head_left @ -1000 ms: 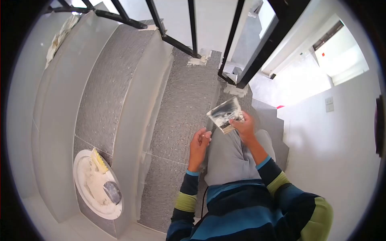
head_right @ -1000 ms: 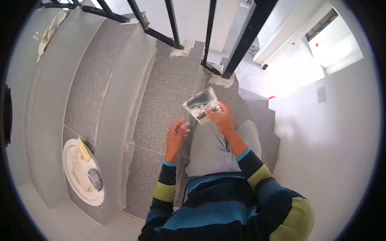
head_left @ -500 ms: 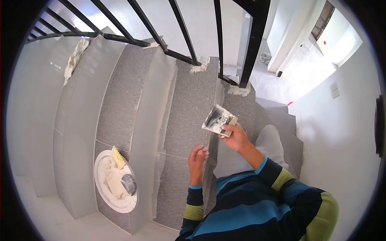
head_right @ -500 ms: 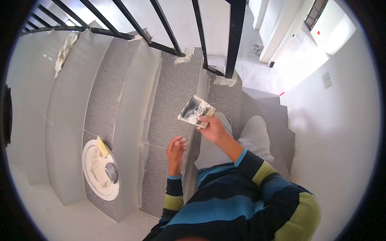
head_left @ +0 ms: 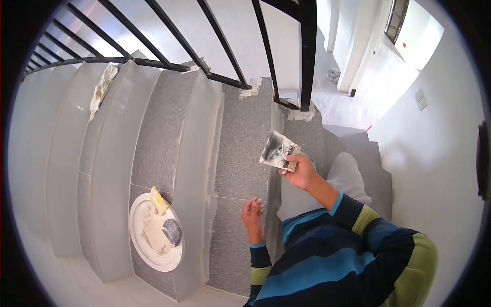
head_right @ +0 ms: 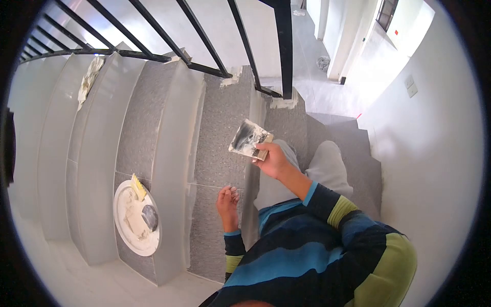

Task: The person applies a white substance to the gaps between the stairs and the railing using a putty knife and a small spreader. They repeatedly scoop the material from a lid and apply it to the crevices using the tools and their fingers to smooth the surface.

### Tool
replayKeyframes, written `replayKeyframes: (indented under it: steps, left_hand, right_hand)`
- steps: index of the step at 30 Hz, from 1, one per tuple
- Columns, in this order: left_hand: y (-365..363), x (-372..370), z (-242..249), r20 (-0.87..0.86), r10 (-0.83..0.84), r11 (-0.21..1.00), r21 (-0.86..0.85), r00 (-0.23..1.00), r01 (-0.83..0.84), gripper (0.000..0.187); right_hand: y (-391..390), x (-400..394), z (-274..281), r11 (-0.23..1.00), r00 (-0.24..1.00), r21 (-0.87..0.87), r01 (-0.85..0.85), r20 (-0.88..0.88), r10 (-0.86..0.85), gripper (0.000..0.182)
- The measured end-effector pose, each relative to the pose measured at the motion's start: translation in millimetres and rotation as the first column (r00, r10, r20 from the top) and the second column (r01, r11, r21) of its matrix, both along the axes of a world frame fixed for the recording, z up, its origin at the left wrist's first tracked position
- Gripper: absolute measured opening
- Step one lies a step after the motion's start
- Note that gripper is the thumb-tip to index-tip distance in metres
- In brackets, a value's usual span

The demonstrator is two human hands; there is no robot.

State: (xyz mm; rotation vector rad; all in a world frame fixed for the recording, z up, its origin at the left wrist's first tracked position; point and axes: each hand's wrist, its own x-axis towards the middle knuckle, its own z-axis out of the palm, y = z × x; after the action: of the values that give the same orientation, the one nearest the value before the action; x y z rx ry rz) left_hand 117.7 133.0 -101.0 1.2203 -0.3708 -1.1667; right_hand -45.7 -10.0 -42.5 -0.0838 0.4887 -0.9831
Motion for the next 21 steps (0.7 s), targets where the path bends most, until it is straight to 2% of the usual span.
replayKeyframes:
  steps: [4, 11, 16, 17, 18, 20, 21]
  left_hand:
    - [-6.1, -8.5, -0.8, -0.005, -0.075, 0.995, -0.060, 0.997, 0.074, 0.022]
    - [-2.3, -13.5, 0.8, -0.011, -0.049, 0.996, -0.080, 0.999, 0.048, 0.021]
    - [2.0, -9.8, 1.5, 0.111, -0.047, 0.999, -0.005, 0.993, 0.047, 0.020]
    - [1.1, -12.7, -1.0, 0.098, 0.010, 1.000, -0.024, 0.995, -0.008, 0.020]
    - [1.0, -11.4, -4.3, 0.114, -0.028, 0.999, -0.036, 0.993, 0.032, 0.021]
    - [2.2, -6.2, -5.5, 0.157, -0.051, 0.994, -0.088, 0.986, 0.065, 0.022]
    - [2.9, -6.3, -2.8, 0.181, -0.040, 0.991, -0.117, 0.983, 0.062, 0.022]
  right_hand:
    - [-4.4, -7.1, -4.2, 1.000, 1.000, -0.007, 0.013, 0.004, -0.013, 0.027]
    - [-2.7, -11.5, -5.8, 0.999, 1.000, -0.034, 0.005, -0.018, -0.005, 0.030]
    - [1.1, -10.1, 4.0, 0.999, 0.996, -0.042, -0.029, -0.089, 0.025, 0.032]
    - [2.9, -8.3, 7.3, 0.998, 0.997, -0.058, -0.035, -0.077, 0.031, 0.033]
    - [2.1, -0.6, 11.2, 0.995, 0.997, -0.078, -0.062, -0.060, 0.057, 0.033]
    - [7.3, 12.9, 24.8, 0.974, 0.984, -0.172, -0.146, -0.128, 0.125, 0.038]
    - [7.9, 22.7, 33.3, 0.947, 0.966, -0.259, -0.189, -0.225, 0.130, 0.038]
